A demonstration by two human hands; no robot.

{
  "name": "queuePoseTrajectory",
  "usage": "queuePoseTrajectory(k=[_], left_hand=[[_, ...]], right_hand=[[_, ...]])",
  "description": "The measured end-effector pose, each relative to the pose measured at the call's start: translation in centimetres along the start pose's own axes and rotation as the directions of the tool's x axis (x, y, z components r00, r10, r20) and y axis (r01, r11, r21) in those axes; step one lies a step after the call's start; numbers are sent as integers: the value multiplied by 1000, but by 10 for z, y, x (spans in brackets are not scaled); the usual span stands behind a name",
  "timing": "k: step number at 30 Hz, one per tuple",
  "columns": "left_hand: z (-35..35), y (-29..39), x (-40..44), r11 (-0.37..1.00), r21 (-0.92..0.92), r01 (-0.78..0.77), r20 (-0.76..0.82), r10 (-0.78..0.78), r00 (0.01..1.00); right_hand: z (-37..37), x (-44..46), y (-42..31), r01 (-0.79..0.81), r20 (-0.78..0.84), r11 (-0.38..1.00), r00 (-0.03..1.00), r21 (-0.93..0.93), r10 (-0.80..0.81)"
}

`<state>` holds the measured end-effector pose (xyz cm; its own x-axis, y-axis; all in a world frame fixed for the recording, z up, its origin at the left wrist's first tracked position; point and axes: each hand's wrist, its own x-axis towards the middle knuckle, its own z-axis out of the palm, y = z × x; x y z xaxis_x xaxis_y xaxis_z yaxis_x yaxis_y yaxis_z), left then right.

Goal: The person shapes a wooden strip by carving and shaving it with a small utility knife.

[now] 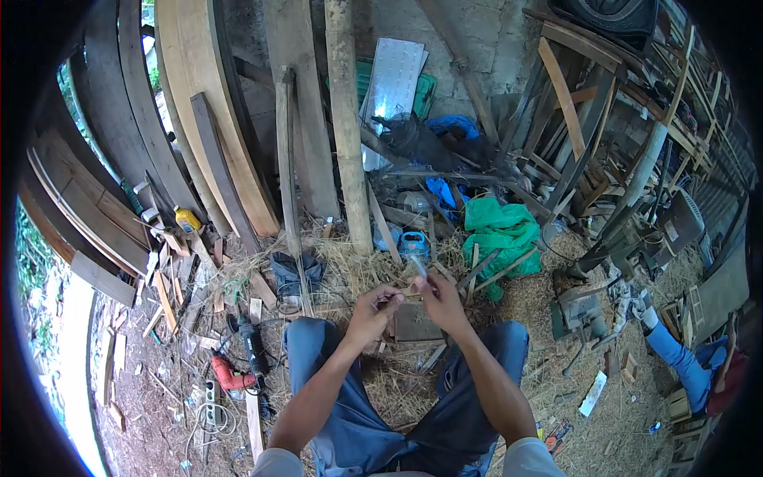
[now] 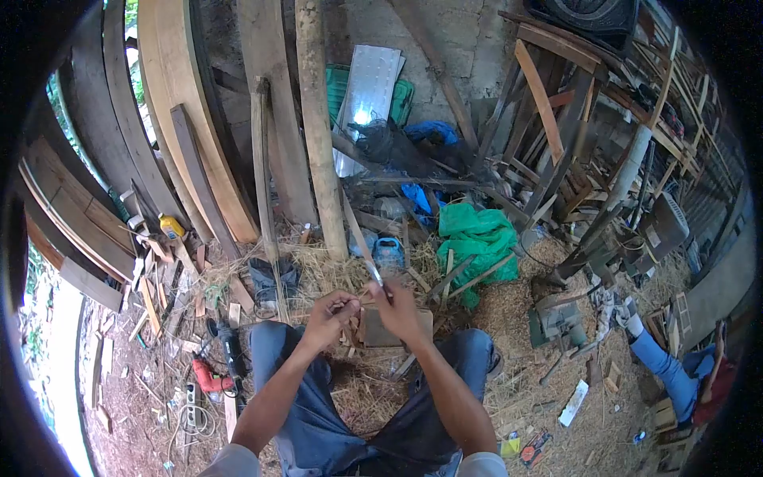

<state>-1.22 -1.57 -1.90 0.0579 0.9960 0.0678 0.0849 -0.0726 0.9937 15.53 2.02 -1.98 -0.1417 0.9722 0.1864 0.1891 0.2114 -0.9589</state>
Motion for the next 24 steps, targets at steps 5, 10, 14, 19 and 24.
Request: queuePoseTrajectory(k=[5, 10, 14, 19, 24], left_hand=[[-1, -5, 1, 996, -85, -34, -19, 33, 999], [-3, 6, -3, 995, -97, -3, 18, 5, 1000], [-3, -6, 0, 998, -70, -7, 12, 8, 1000], [-3, 2, -8, 999, -47, -9, 36, 10, 999], [-4, 0, -6, 996, -88, -9, 41, 12, 999]], right_hand=[[3, -6, -2, -128, 228, 986, 968, 103, 102], [-12, 0, -22, -390, 304, 832, 910, 394, 282], [-1, -1, -8, -268, 301, 920, 937, 287, 179], [-22, 15, -8, -265, 131, 891, 964, 369, 233], [-15, 4, -16, -315, 239, 911, 937, 266, 255]])
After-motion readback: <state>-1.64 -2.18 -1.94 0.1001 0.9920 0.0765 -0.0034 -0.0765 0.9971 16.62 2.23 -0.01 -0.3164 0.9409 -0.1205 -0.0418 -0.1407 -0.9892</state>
